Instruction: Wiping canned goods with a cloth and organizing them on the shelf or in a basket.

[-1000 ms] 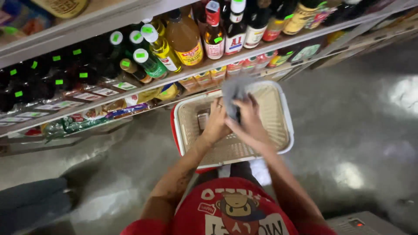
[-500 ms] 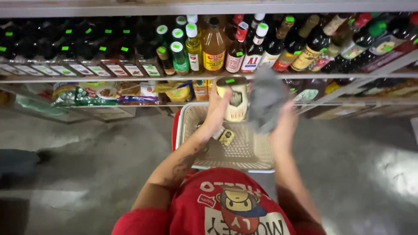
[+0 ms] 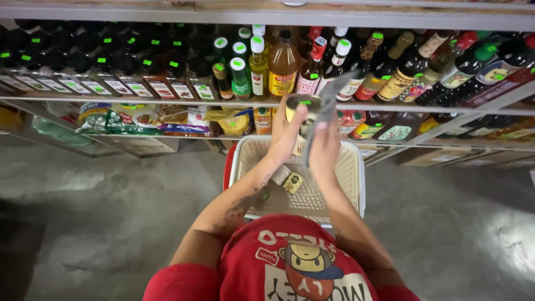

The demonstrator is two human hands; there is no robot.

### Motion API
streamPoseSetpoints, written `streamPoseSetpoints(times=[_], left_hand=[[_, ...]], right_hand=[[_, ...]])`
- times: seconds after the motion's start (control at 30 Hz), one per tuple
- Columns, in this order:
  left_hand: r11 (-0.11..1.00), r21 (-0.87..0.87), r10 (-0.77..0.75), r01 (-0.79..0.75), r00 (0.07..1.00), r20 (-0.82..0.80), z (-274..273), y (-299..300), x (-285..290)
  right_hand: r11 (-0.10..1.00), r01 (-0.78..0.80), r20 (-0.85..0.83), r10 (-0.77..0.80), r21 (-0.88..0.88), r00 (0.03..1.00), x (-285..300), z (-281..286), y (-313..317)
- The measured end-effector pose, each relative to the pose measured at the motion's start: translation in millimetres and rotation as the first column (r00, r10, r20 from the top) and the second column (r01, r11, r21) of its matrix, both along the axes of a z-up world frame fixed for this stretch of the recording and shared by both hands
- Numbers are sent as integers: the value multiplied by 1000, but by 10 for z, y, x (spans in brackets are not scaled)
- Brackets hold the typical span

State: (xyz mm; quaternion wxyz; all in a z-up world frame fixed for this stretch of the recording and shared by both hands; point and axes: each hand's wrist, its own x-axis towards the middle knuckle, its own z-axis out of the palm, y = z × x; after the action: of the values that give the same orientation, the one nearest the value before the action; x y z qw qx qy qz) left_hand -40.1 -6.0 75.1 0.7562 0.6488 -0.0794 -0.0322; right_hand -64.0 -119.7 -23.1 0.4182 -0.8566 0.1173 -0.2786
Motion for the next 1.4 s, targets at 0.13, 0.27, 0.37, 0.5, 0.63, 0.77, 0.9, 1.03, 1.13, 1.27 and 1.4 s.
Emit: streamPoseSetpoints(times=[0.13,0.27,0.37,0.5,0.63,0.77,0.9,1.03,1.13,1.27,1.4], left_hand=[[977,-126,-107,171,910,401,-540,-69,247],[963,-55,-200,265,832,517,-617,74,301],[982,105,-189,158,775,602,-545,194,274],[938,329,-190,-107,635,748,-640,325,425],[903,388,-210,-187,593,777,-586,415,386],[992,128,-59,-19,814,578,-349,377,229],[984,-172,63,-36,986,156,-211,454,285],[984,-170,63,-47,994,89,-434,462,350],[964,-267,16,14,994,108,-56,511,227],[953,-281,1,109,932,364,-249,592,472],[1000,11,-18,15,922,386,-207,638,357]], right_hand=[[74,-128,120,107,989,987,203,-816,-338],[302,-90,92,7,949,996,197,-225,-269],[590,19,87,-150,807,985,38,407,-210],[984,-178,271,177,-22,946,-197,963,46],[960,-278,300,257,30,919,20,1003,241],[715,-210,225,75,667,971,152,706,228],[964,-137,106,164,-227,981,-21,672,734],[967,-256,218,252,-10,943,67,875,762],[235,-228,158,281,945,947,444,385,403],[-180,-80,120,227,980,966,549,-90,382],[78,-198,204,-77,977,976,378,341,695]])
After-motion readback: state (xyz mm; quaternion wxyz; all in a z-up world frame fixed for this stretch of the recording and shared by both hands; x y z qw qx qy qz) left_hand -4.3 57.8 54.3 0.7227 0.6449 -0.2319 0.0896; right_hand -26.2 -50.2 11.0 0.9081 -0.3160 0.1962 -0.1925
